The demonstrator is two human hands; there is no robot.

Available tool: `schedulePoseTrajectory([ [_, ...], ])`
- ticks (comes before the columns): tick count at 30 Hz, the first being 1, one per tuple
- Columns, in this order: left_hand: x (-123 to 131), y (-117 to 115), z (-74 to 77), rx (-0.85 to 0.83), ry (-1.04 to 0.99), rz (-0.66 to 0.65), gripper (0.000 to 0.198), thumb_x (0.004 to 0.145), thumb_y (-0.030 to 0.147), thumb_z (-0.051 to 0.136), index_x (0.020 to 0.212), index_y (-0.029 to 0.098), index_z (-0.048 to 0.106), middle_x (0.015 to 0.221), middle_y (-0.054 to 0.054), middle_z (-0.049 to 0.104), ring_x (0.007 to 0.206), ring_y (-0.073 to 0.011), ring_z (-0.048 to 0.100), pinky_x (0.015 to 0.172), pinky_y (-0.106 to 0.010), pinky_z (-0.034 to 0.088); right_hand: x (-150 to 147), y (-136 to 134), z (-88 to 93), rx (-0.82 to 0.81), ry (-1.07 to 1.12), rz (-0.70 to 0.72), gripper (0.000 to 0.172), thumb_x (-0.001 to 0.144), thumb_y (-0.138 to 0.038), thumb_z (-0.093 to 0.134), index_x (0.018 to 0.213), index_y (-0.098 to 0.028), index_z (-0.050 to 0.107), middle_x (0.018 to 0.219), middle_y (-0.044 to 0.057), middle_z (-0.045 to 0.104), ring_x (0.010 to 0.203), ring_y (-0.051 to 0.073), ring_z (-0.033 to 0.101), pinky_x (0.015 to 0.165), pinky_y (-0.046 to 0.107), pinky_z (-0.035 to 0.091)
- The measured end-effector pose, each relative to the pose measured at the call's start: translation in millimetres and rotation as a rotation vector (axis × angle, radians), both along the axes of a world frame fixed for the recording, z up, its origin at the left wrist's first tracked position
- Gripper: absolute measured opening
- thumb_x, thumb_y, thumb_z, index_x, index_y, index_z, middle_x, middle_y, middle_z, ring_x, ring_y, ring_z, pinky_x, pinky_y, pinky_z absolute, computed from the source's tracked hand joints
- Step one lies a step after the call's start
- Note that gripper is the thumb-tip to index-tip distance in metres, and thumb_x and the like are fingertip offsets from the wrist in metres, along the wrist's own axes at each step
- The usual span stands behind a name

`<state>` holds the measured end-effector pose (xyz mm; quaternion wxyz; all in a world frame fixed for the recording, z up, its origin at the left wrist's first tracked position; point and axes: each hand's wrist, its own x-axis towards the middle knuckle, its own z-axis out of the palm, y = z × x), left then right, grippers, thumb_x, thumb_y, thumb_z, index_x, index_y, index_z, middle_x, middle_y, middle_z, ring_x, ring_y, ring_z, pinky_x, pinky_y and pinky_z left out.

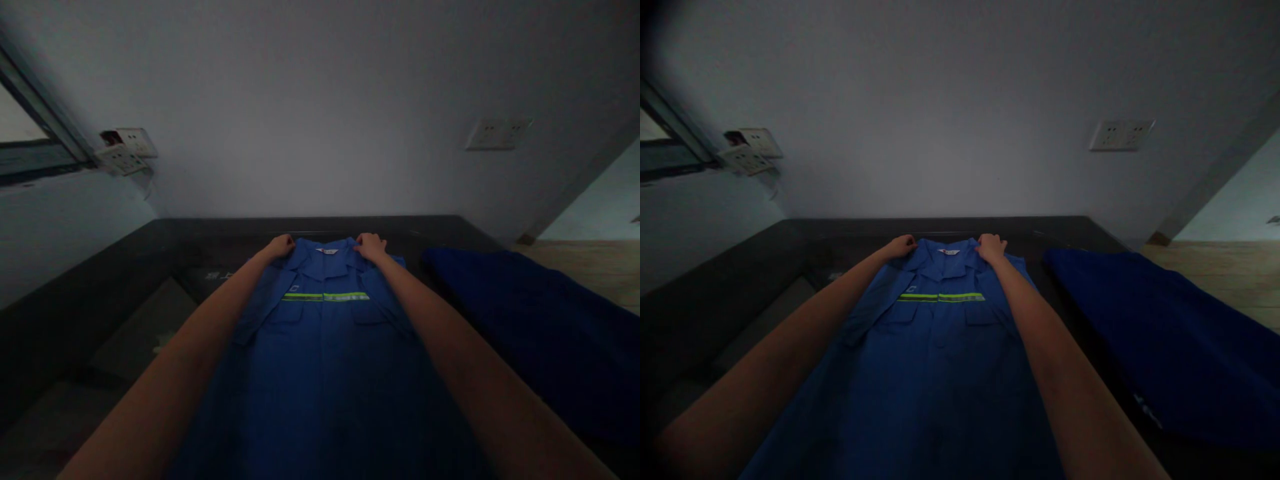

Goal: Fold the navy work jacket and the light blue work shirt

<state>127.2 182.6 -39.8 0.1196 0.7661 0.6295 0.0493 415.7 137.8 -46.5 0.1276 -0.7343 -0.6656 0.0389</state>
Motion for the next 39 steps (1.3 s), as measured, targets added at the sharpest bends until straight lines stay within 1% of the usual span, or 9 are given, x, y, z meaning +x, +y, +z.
schedulePoseTrajectory([
  [5, 5.7, -24.4, -13.9, 0.221, 0.022, 0.086, 0.028, 0.095, 0.032, 0.04, 0.113, 0.016, 0.054, 0.108, -0.013, 0.064, 0.104, -0.0268, 0.06, 0.086, -0.037, 0.047, -20.5, -15.5, -10.9, 0.147, -0.026, 0.046, 0.022, 0.089, -0.023, 0.052, 0.109, -0.017, 0.06, 0.12, 0.013, 0.059, 0.117, 0.028, 0.045, 0.096, 0.046, 0.031],
  [11, 14.9, -53.1, -12.5, 0.411, 0.049, 0.051, 0.036, 0.094, 0.032, 0.038, 0.125, 0.015, 0.047, 0.13, -0.019, 0.05, 0.125, -0.0336, 0.043, 0.102, -0.049, 0.033, -31.1, -36.9, -0.5, 0.233, -0.023, 0.102, 0.04, 0.092, -0.025, 0.044, 0.13, -0.013, 0.046, 0.134, 0.018, 0.048, 0.126, 0.031, 0.038, 0.104, 0.045, 0.025],
  [15, 33.0, -72.3, -21.4, 0.368, 0.062, -0.058, 0.043, 0.091, 0.038, 0.044, 0.129, 0.017, 0.048, 0.14, -0.015, 0.045, 0.131, -0.0296, 0.039, 0.108, -0.042, 0.029, -47.5, -52.7, -0.2, 0.175, -0.013, 0.18, 0.052, 0.094, -0.037, 0.039, 0.139, -0.009, 0.038, 0.144, 0.019, 0.039, 0.131, 0.029, 0.035, 0.107, 0.039, 0.025],
  [19, 51.5, -84.2, -43.3, 0.267, 0.077, -0.055, 0.061, 0.091, 0.045, 0.039, 0.139, 0.009, 0.038, 0.147, -0.021, 0.035, 0.137, -0.0324, 0.029, 0.11, -0.047, 0.024, -67.5, -67.4, -21.7, 0.048, 0.0, 0.182, 0.072, 0.092, -0.052, 0.038, 0.141, 0.0, 0.033, 0.146, 0.027, 0.033, 0.135, 0.036, 0.031, 0.107, 0.047, 0.025],
  [23, 57.8, -88.2, -52.2, 0.235, 0.076, -0.03, 0.062, 0.092, 0.045, 0.034, 0.142, 0.008, 0.034, 0.149, -0.02, 0.03, 0.14, -0.031, 0.025, 0.112, -0.048, 0.022, -73.5, -77.1, -35.8, -0.026, 0.002, 0.175, 0.074, 0.092, -0.055, 0.034, 0.143, -0.002, 0.03, 0.15, 0.025, 0.023, 0.139, 0.035, 0.021, 0.11, 0.051, 0.018],
  [29, 60.3, -112.6, -25.7, 0.416, 0.036, -0.046, 0.057, 0.093, 0.036, 0.035, 0.144, 0.013, 0.032, 0.152, -0.016, 0.027, 0.141, -0.0283, 0.021, 0.115, -0.048, 0.011, -79.5, -95.4, -8.2, 0.097, -0.013, 0.2, 0.069, 0.094, -0.054, 0.031, 0.142, -0.003, 0.034, 0.151, 0.022, 0.025, 0.14, 0.033, 0.019, 0.111, 0.054, 0.011],
  [32, 54.1, -134.6, -3.9, 0.499, 0.017, -0.125, 0.048, 0.093, 0.029, 0.037, 0.14, 0.02, 0.04, 0.15, -0.01, 0.033, 0.14, -0.0229, 0.025, 0.117, -0.043, 0.003, -77.0, -120.8, 10.3, 0.205, 0.027, 0.291, 0.059, 0.096, -0.048, 0.029, 0.14, -0.009, 0.04, 0.148, 0.017, 0.035, 0.138, 0.028, 0.028, 0.112, 0.047, 0.02],
  [35, 34.0, -164.2, 15.2, 0.513, 0.008, -0.152, 0.039, 0.091, 0.023, 0.04, 0.127, 0.023, 0.053, 0.144, -0.008, 0.043, 0.135, -0.0226, 0.033, 0.117, -0.045, 0.002, -63.0, -161.8, 17.4, 0.219, 0.05, 0.381, 0.05, 0.097, -0.039, 0.033, 0.135, -0.009, 0.048, 0.141, 0.016, 0.045, 0.133, 0.024, 0.037, 0.11, 0.038, 0.027],
  [39, -13.7, -215.9, 31.3, 0.456, -0.003, -0.131, 0.031, 0.09, 0.025, 0.044, 0.116, 0.025, 0.06, 0.134, -0.006, 0.052, 0.127, -0.0234, 0.043, 0.116, -0.048, 0.01, -42.9, -218.9, 9.3, 0.164, 0.043, 0.466, 0.043, 0.094, -0.029, 0.04, 0.13, -0.011, 0.053, 0.138, 0.013, 0.05, 0.13, 0.022, 0.042, 0.11, 0.035, 0.029],
])
